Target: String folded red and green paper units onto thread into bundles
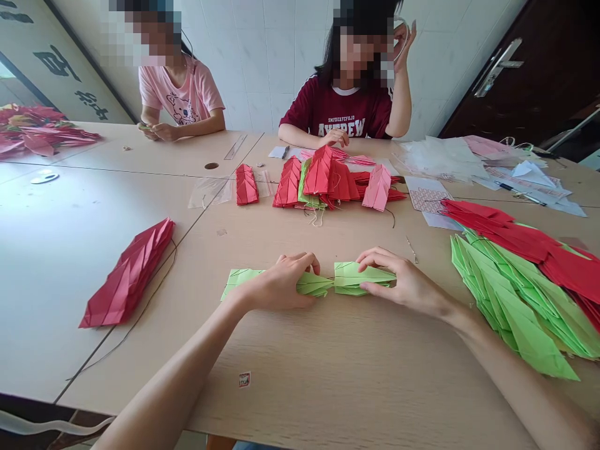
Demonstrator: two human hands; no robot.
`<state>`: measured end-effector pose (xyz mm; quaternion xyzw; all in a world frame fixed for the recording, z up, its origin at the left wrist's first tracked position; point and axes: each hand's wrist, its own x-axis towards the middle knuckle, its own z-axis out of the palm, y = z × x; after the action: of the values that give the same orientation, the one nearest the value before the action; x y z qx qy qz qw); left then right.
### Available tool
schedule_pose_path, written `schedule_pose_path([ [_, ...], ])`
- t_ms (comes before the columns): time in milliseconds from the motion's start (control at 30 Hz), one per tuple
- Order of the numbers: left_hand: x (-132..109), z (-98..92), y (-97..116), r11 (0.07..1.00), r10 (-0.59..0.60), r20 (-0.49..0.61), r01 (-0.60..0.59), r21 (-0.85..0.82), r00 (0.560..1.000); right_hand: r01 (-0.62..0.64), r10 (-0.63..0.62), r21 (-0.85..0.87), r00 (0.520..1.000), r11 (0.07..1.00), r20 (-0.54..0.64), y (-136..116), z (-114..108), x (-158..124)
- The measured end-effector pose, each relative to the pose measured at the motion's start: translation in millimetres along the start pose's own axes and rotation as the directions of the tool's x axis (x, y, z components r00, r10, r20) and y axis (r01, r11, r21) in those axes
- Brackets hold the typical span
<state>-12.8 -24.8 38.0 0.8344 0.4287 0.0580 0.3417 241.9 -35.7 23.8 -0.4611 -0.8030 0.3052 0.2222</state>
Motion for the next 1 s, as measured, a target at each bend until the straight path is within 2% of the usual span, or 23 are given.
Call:
schedule_pose_path([
  [267, 1, 0.6, -1, 1.000, -0.008, 0.001, 0.008, 0.013, 1.000, -0.077, 0.074, 0.222, 0.997, 0.972, 0.021, -1, -6, 1],
  [433, 1, 1.0, -2, 1.000, 0.002, -0.005, -0.001, 0.014, 1.000, -0.123, 0.109, 0.324, 0.992, 0.938, 0.059, -7, -3, 1],
  [633, 1, -0.5, -2, 1.000, 0.021, -0.005, -0.021, 0.016, 1.000, -0.157, 0.124, 0.354, 0.986, 0.922, 0.114, -7, 0, 0],
  [833, 1, -0.9, -1, 1.000, 0.018, 0.008, -0.018, -0.014, 1.000, -0.147, 0.113, 0.344, 0.987, 0.927, 0.118, -8, -4, 0],
  [1000, 2, -1.1, -2, 0.997, 0.069, -0.020, -0.069, -0.018, 0.997, -0.148, 0.110, 0.360, 0.986, 0.921, 0.123, -8, -4, 0],
])
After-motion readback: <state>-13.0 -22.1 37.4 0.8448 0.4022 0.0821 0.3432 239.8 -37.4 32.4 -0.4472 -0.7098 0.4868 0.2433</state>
